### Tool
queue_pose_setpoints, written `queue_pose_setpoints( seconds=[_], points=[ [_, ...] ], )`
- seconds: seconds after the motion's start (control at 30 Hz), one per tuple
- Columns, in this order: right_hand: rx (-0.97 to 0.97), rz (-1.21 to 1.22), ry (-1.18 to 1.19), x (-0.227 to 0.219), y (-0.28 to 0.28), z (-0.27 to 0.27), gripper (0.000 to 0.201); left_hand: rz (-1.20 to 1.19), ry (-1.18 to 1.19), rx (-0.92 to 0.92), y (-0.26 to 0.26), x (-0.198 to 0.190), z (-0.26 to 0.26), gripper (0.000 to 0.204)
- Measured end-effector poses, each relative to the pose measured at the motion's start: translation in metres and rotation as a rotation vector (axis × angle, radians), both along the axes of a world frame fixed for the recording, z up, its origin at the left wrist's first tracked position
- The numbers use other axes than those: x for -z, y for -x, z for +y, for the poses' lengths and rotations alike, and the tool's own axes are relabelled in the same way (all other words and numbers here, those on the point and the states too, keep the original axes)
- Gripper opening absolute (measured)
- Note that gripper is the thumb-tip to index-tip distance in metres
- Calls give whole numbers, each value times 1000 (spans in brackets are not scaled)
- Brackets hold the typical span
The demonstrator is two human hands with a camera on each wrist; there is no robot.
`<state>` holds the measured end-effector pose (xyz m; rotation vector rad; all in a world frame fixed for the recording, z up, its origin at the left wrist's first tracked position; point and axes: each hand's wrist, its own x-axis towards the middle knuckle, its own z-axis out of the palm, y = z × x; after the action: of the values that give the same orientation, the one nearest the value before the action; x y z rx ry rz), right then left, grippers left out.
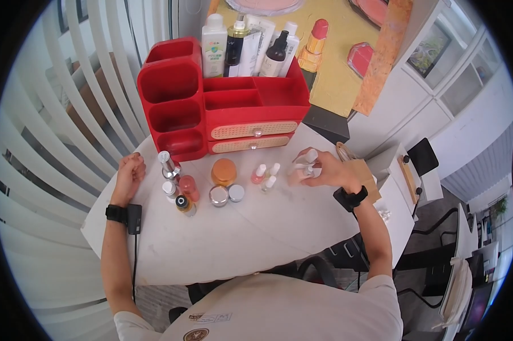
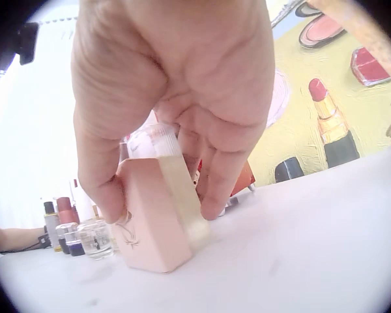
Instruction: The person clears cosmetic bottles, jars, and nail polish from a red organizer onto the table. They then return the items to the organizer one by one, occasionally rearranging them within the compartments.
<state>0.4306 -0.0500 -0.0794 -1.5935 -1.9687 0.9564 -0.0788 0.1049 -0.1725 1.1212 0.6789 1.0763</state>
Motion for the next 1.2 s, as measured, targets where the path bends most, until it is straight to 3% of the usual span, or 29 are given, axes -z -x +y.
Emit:
queue_pose_setpoints(
  seconds=[0.23,0.5,0.6,0.9,1.2],
  points=[
    [-10,74,38,6,-7,2,72,14,13,-8,-1,-2,0,29],
    [-23,34,58,2,-22,-11,94,10,-6,31,-1,-2,1,34],
    [108,17,56,-9,-13,-28,95,9,-23,53,-3,-4,0,35],
    [217,-109,-105,-19,-8,-51,90,-17,-7,25,-4,0,5,34],
    [134,-39,-52,-20,-4,-31,94,-65,-2,37,0,5,9,32]
  ],
)
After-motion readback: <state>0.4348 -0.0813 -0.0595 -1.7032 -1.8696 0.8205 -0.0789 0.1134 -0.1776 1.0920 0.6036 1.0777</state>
